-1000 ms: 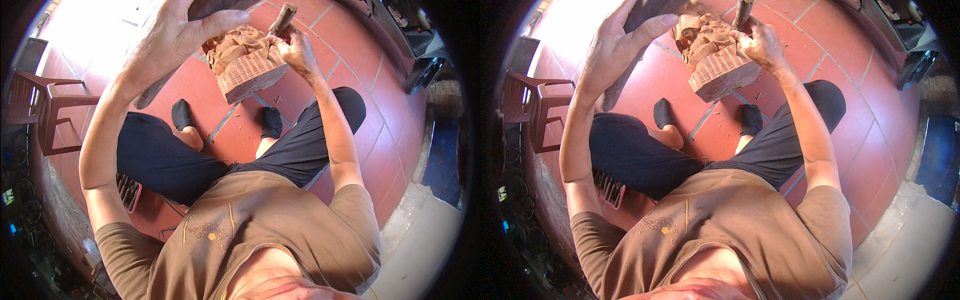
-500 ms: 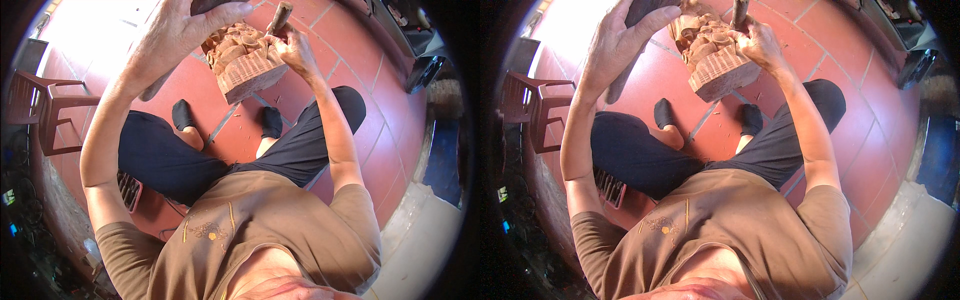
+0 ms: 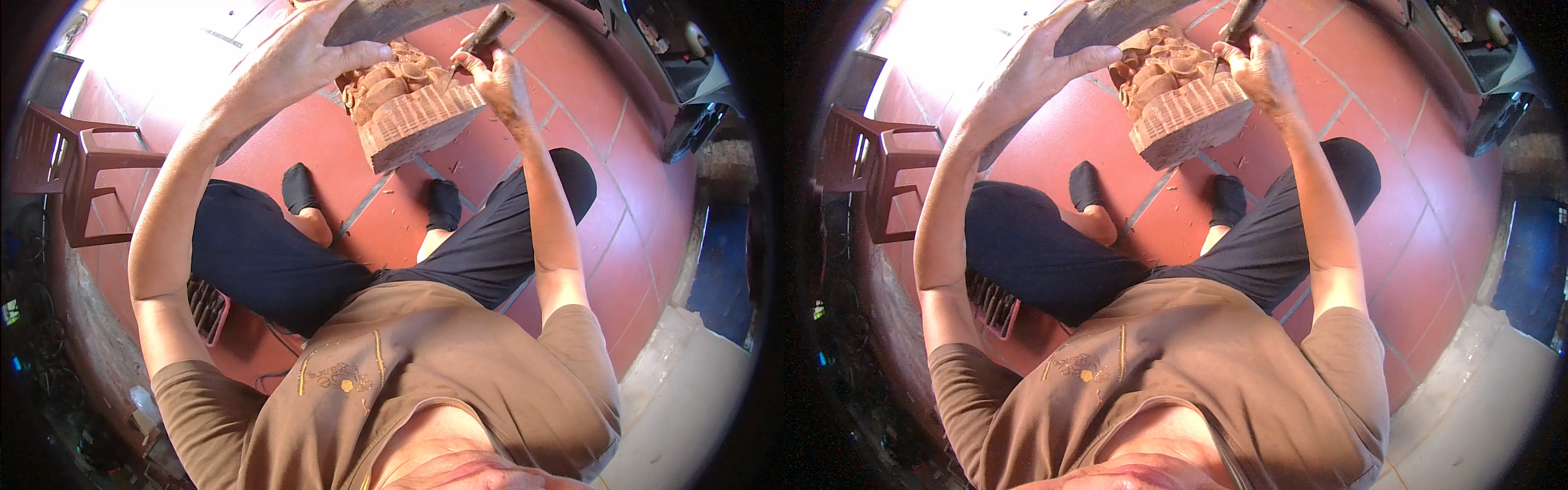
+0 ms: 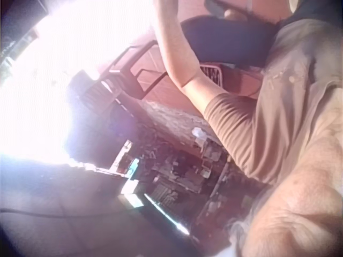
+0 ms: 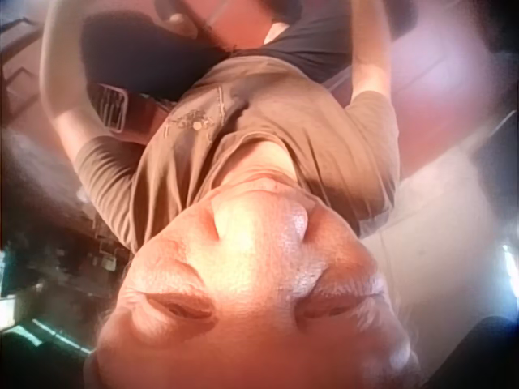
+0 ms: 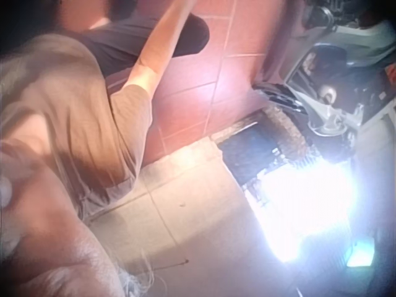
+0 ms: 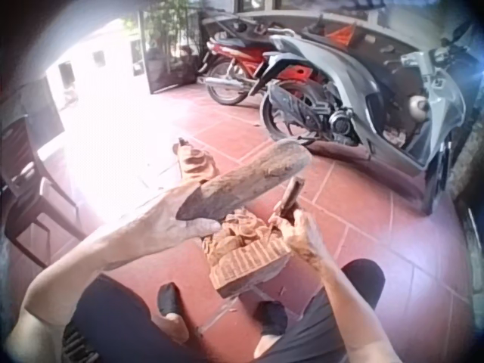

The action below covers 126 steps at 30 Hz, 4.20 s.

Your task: The person carves a wooden block using a chisel and mallet. They repeatedly strike the chisel to shape the wood, creating a detailed relief pattern.

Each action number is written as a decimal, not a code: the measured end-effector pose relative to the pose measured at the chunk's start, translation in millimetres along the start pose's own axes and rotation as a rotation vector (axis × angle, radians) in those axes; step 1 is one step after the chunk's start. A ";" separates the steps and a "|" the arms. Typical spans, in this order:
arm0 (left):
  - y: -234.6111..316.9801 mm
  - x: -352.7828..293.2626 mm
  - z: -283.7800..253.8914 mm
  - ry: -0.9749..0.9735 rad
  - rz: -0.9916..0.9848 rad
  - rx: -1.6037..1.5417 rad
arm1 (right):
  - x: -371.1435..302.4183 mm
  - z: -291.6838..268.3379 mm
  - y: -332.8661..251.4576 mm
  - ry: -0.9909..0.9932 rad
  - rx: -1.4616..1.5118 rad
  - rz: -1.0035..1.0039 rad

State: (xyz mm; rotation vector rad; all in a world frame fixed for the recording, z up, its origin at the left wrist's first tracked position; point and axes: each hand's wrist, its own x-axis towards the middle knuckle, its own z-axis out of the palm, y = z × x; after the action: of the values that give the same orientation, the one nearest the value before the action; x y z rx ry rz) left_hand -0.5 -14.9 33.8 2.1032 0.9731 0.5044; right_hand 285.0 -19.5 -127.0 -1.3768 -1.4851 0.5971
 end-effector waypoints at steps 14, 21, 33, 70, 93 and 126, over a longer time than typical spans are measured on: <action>-6.9 5.8 -3.8 0.245 0.289 0.208 | 1.2 18.1 -14.3 -0.026 -0.257 -0.127; 8.7 8.7 -1.0 -0.086 -0.038 0.412 | 2.3 17.9 -11.7 -0.008 -0.251 -0.193; 4.3 14.9 4.3 0.100 -0.028 0.304 | -1.1 19.4 -22.3 -0.051 -0.236 -0.196; 4.4 8.2 3.0 -0.037 -0.018 0.227 | -0.4 14.8 -11.5 -0.044 -0.302 -0.068; -18.5 12.1 1.8 0.126 0.318 0.268 | -1.8 8.2 11.0 -0.051 0.015 0.011; -48.3 16.6 16.9 0.111 0.244 0.355 | 1.7 18.4 -9.3 -0.028 -0.267 -0.099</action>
State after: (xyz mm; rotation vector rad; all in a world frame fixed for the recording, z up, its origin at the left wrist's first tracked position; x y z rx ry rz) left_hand -2.8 10.7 -13.5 2.5557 0.9245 0.6116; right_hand 264.8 -15.4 -125.6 -1.4908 -1.6919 0.3663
